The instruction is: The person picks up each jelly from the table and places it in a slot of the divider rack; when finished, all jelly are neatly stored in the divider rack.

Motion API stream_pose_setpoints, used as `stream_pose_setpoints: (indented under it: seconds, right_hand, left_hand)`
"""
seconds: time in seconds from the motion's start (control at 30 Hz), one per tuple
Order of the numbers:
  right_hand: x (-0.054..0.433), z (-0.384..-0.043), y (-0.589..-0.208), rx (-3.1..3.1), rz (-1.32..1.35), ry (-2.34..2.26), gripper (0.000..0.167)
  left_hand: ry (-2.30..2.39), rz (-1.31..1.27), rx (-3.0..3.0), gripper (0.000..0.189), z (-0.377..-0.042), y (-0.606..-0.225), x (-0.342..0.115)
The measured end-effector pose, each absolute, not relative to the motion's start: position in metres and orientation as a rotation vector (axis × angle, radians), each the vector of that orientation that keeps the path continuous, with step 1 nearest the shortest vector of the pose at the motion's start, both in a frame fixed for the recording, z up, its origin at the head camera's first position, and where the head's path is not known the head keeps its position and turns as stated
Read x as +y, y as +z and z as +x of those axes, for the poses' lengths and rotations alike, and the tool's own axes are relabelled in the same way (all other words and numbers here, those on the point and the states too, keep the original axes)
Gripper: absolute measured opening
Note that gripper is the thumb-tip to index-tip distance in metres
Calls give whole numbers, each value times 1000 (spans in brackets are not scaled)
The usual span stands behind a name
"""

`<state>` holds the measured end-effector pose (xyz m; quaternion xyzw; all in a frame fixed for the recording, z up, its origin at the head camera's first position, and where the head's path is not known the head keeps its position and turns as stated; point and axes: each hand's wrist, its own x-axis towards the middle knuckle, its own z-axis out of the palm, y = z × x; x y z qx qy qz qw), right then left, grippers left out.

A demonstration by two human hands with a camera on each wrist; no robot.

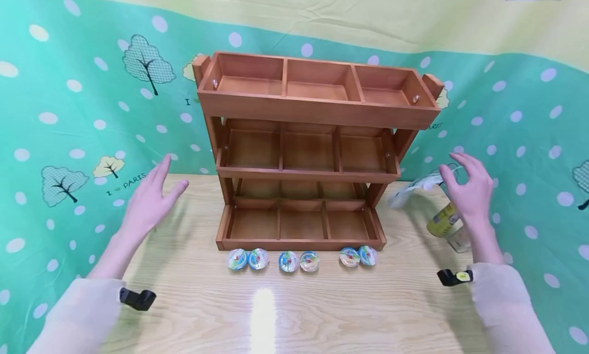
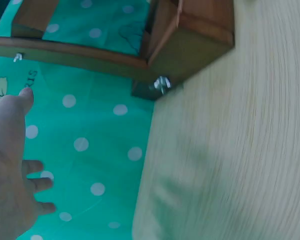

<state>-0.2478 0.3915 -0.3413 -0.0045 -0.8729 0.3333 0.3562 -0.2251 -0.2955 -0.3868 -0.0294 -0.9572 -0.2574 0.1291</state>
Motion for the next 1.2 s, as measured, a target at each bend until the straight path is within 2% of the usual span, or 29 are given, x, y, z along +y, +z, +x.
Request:
stream_pose_setpoints:
  seconds: [0.23,0.4,0.67,0.9,1.2]
  right_hand:
    - [369,-236,-362,-2039,29,1071,30]
    - [345,-228,-376,-1847,221,1318,26]
    - [316,-218,-402,-1688,516,1555,24]
    - [306,-208,-427,-1907,755,1710,28]
    - [303,-182,-445,-2389,768,1514,32]
  left_hand:
    - [-1091,-82,-2661,75,-218,-401,-281]
    - [-1301,-96,-2591,70,-210,-422,-273]
    - [-1485,-175,-2743,73,-200,-441,-262]
    - [-1537,-323,-2883,76,-198,-456,-254]
    - [-1613,-381,-2930,83,-195,-469,-252]
